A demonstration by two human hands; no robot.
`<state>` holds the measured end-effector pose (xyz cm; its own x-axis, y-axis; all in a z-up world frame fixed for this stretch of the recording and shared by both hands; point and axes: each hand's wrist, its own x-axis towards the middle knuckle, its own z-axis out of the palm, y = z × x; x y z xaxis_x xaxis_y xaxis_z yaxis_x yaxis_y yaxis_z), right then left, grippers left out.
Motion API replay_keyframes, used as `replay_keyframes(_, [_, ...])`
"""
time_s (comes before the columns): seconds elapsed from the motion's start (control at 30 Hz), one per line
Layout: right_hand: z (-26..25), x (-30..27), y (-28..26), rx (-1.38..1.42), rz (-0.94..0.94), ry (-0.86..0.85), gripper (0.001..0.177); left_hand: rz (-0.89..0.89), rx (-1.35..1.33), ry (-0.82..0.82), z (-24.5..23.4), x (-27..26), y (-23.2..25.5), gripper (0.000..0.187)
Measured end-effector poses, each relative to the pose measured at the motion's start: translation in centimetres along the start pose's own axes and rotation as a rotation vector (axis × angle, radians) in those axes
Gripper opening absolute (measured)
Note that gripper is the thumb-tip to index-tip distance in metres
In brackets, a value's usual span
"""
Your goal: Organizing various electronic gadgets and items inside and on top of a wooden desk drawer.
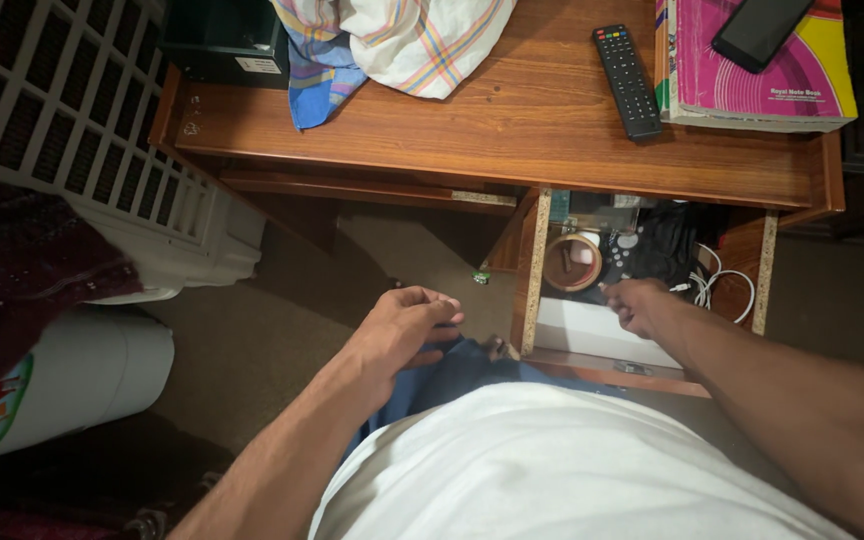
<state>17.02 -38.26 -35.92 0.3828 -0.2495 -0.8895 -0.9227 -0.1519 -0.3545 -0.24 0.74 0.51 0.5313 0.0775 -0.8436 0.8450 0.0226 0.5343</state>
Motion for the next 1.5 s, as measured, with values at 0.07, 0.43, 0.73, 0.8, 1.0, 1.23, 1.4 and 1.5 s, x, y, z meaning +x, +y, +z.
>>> replay_keyframes(0.07, [-0.6,-1.0,-0.4,0.058,0.011,-0.006,0.015,-0.002,0.003,-0.007,-0.1,0.1,0.1,0.025])
replay_keyframes(0.43, [-5.6,-14.4,-1.3,0.188,-0.066,-0.087,0.013,0.062,0.001,-0.103,1.4,2.9,0.7,0.028])
replay_keyframes(0.73, [-3.4,-31.0,-1.5,0.279,-0.335,-0.152,0.020,0.104,0.011,-0.233,6.7,4.5,3.5,0.045])
replay_keyframes(0.8, [-1.7,-35.9,-3.3,0.102,-0.394,-0.049,0.023,0.145,0.020,-0.300,7.9,4.6,4.4,0.061])
replay_keyframes(1.0, [-0.6,-36.9,-4.9,-0.066,-0.709,-0.096,0.029,0.230,-0.155,-0.373,9.8,6.2,5.9,0.053])
replay_keyframes(1.23, [0.6,-40.4,-7.8,-0.242,-1.035,-0.137,0.037,0.367,-0.450,-0.422,9.1,4.6,7.6,0.024])
replay_keyframes(1.4, [0.8,-41.2,-8.9,-0.100,-0.939,-0.223,0.046,0.390,-0.561,-0.358,8.5,3.5,8.3,0.017])
replay_keyframes(1.5, [0.4,-40.5,-9.0,0.093,-0.748,-0.387,0.033,0.401,-0.614,-0.370,8.2,2.7,8.6,0.016])
